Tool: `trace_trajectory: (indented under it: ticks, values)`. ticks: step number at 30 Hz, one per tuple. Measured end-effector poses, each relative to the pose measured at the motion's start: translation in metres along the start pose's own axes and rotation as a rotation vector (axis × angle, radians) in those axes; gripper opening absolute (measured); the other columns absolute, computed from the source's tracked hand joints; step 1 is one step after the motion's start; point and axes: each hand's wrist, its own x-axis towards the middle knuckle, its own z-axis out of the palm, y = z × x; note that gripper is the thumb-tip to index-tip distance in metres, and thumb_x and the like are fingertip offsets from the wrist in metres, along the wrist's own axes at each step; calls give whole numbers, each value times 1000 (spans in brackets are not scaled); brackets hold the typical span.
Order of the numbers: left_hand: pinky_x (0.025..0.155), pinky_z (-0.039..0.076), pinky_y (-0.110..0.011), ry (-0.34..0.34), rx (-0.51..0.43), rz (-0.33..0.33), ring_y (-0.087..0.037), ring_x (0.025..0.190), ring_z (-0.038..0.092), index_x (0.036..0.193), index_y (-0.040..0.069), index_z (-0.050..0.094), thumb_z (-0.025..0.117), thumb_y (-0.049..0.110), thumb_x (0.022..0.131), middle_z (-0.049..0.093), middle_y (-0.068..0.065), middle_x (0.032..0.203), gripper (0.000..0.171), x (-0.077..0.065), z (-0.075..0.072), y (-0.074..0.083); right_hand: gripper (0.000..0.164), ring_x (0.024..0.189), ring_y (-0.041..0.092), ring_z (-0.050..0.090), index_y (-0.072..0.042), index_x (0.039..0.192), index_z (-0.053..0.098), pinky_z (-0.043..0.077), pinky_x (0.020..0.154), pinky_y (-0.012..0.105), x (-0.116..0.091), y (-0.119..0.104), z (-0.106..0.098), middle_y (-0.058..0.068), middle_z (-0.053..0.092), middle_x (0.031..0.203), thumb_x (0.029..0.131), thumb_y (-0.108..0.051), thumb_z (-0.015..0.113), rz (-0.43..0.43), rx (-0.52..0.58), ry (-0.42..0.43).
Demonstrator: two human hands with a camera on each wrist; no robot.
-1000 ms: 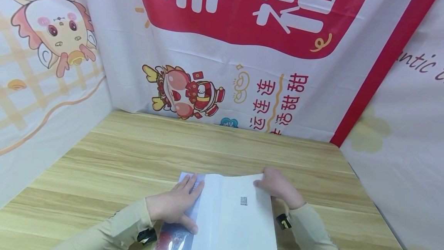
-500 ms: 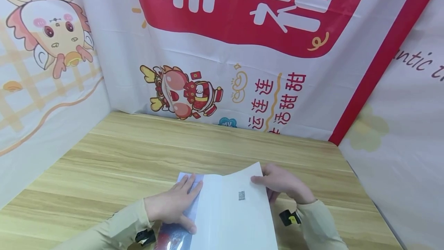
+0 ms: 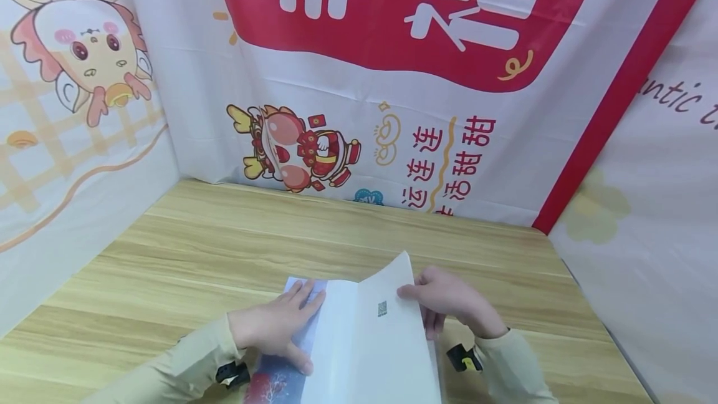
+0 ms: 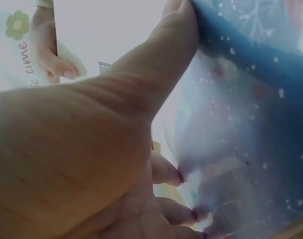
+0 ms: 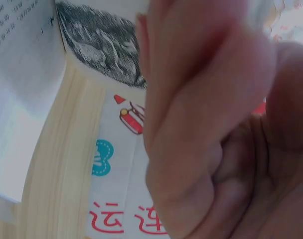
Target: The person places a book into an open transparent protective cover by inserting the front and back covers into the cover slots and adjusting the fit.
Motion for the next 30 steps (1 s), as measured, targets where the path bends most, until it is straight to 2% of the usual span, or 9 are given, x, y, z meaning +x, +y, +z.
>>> trace_trajectory:
  ticks: [5,11,14,16,18,20,24,26,30]
  values:
    - [109,17,-51,15,-7,-23,-49,136,13,147,-3,25,71,69,62,15,-34,148,121,-3,-4,1,39,39,17,55,-5,75,67,42,36,26,0,-6,7,10,60,56,95,-36,55,3,9,78]
    - [106,22,-55,115,135,-72,-48,134,20,142,-5,35,75,65,56,23,-32,146,118,-13,-12,9,23,41,21,57,-4,80,64,49,41,40,-1,-15,13,10,58,55,93,-21,56,-40,-28,132]
    - [104,30,-51,170,174,-39,-44,129,35,133,-5,48,76,61,60,39,-28,139,102,-17,-16,12,16,39,18,54,-5,78,62,49,41,40,1,-18,18,7,57,53,90,-14,56,-41,-64,195]
    - [96,42,-43,203,150,-7,-34,116,52,119,-2,58,75,58,66,54,-20,124,82,-18,-18,15,15,37,16,52,-5,76,62,49,40,39,3,-20,22,6,55,51,88,-11,55,-34,-78,238]
    - [84,49,-35,228,79,27,-23,98,60,106,4,64,72,54,74,62,-9,106,60,-16,-21,17,16,35,15,51,-6,73,61,48,39,38,5,-22,26,5,53,49,86,-11,55,-26,-97,276]
    - [77,50,-30,239,-45,43,-16,89,61,102,7,66,66,49,84,64,-3,98,46,-13,-23,19,17,34,15,50,-6,70,60,47,38,39,6,-25,29,5,52,47,86,-11,55,-17,-116,305]
    - [76,50,-26,238,-342,56,-10,93,61,112,7,67,52,43,96,66,0,105,42,-6,-27,22,20,33,15,49,-7,66,57,45,35,34,7,-30,32,4,51,45,85,-12,56,-8,-152,334]
    - [64,48,-23,237,-469,61,-6,73,59,113,7,67,47,42,99,66,5,87,43,-4,-29,24,21,33,14,49,-7,65,57,43,34,30,7,-33,32,4,51,45,85,-13,57,-5,-162,335]
    - [59,47,-23,221,-657,75,-7,63,58,111,8,68,39,43,102,65,5,78,46,-4,-35,28,22,33,14,49,-7,64,57,42,34,27,8,-39,32,4,51,45,85,-13,58,8,-178,337]
